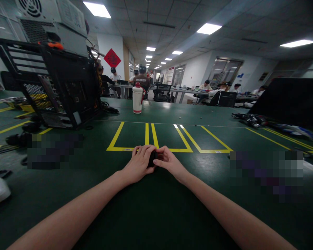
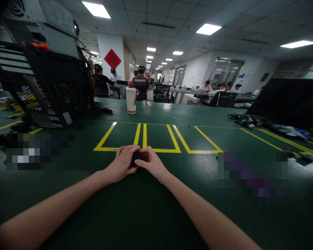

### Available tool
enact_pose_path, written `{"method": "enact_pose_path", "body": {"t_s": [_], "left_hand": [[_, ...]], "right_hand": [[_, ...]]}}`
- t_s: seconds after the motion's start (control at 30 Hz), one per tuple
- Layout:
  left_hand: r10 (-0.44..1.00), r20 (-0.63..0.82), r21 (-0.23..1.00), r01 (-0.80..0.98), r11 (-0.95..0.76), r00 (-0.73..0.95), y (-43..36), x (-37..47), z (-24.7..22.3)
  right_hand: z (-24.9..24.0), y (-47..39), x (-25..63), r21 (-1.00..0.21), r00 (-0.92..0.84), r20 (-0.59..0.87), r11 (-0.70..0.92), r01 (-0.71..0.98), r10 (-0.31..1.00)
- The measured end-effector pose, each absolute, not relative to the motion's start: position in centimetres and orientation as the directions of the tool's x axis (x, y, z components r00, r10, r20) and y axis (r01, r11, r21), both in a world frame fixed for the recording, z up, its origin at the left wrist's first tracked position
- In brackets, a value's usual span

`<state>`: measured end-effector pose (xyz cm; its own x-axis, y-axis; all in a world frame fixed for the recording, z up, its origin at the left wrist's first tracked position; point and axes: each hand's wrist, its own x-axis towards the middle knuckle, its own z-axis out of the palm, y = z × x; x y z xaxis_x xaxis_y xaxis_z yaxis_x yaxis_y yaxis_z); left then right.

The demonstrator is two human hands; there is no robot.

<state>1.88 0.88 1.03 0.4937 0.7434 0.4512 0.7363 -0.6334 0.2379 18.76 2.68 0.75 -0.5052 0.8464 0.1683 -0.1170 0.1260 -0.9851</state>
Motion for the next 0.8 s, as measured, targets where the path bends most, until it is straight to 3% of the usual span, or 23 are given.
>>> {"method": "enact_pose_path", "body": {"t_s": [0.3,0.53,0.8], "left_hand": [[0.733,0.476,0.225,0.738,-0.636,0.486,0.98,2.01,0.85],[0.743,0.444,0.229,0.738,-0.635,0.501,0.92,1.88,1.00],[0.735,0.470,0.234,0.733,-0.638,0.490,0.97,1.92,0.90]], "right_hand": [[0.94,2.71,18.61,-0.995,-0.455,0.098,0.077,-0.065,0.885],[0.67,2.81,18.82,-0.983,-0.513,0.168,0.107,-0.146,0.842],[1.01,2.59,18.77,-0.990,-0.457,0.140,0.117,-0.079,0.878]]}}
